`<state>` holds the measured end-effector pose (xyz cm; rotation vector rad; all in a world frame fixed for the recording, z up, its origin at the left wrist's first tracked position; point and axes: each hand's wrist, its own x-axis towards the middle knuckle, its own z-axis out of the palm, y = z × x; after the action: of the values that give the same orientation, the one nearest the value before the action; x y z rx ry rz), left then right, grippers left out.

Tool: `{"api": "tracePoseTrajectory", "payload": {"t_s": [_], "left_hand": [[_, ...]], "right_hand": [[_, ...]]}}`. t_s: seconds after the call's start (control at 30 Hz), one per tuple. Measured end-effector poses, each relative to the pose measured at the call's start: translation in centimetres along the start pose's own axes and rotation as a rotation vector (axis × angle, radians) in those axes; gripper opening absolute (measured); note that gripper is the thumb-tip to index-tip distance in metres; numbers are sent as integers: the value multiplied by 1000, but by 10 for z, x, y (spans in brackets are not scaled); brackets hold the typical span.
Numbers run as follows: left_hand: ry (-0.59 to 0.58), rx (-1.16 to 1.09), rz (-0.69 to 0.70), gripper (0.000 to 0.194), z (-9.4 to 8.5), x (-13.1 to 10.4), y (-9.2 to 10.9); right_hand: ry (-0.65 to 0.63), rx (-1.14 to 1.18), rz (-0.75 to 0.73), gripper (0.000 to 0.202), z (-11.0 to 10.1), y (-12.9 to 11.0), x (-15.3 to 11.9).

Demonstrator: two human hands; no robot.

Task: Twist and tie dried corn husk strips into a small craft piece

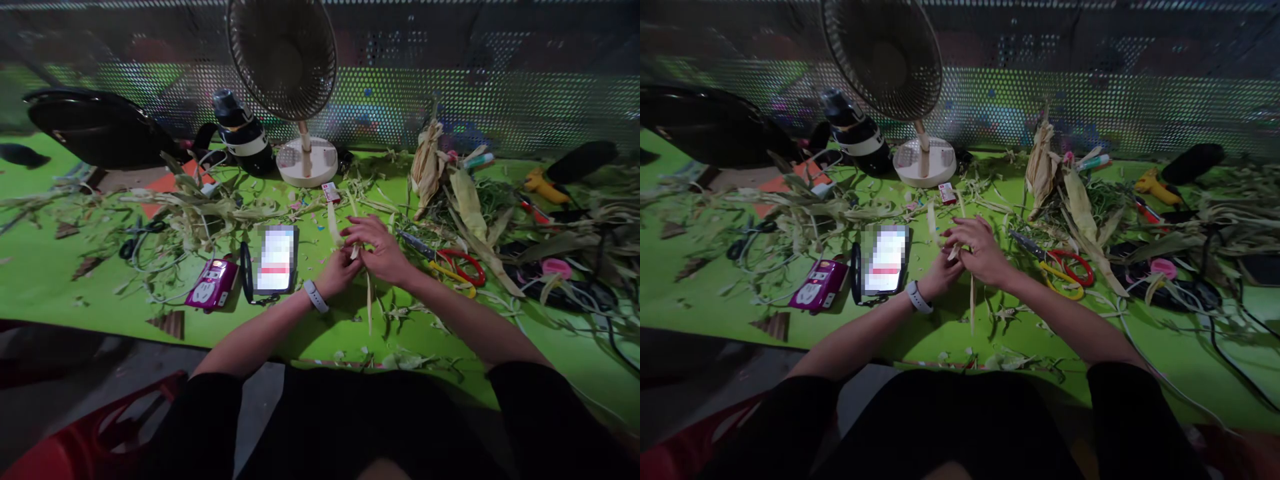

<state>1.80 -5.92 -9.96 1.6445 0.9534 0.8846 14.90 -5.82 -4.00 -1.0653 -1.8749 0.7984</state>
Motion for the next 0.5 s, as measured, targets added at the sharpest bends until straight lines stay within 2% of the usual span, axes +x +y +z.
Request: {"api": "tracePoseTrajectory", "payload": {"t_s": [0.07, 0.13, 0.23, 0.33, 0.4, 0.43, 0.5], "left_hand": [[-90, -44, -40, 42, -3, -1, 9], [-91, -49, -26, 45, -6, -3, 19], [-92, -75, -14, 48, -8, -4, 28], [-85, -128, -24, 46, -6, -5, 27], [-68, -228, -68, 45, -5, -4, 24], [-49, -299, -93, 45, -5, -2, 23], [11, -434, -115, 47, -8, 0, 23]], "right_hand": [[59, 243, 168, 17, -5, 0, 2], [101, 472, 322, 29, -9, 1, 4], [168, 650, 398, 39, -10, 2, 5], [137, 678, 403, 39, -11, 7, 8], [132, 598, 371, 39, -17, 12, 12], [174, 534, 340, 41, -20, 15, 14], [341, 411, 274, 51, -29, 20, 18]]}}
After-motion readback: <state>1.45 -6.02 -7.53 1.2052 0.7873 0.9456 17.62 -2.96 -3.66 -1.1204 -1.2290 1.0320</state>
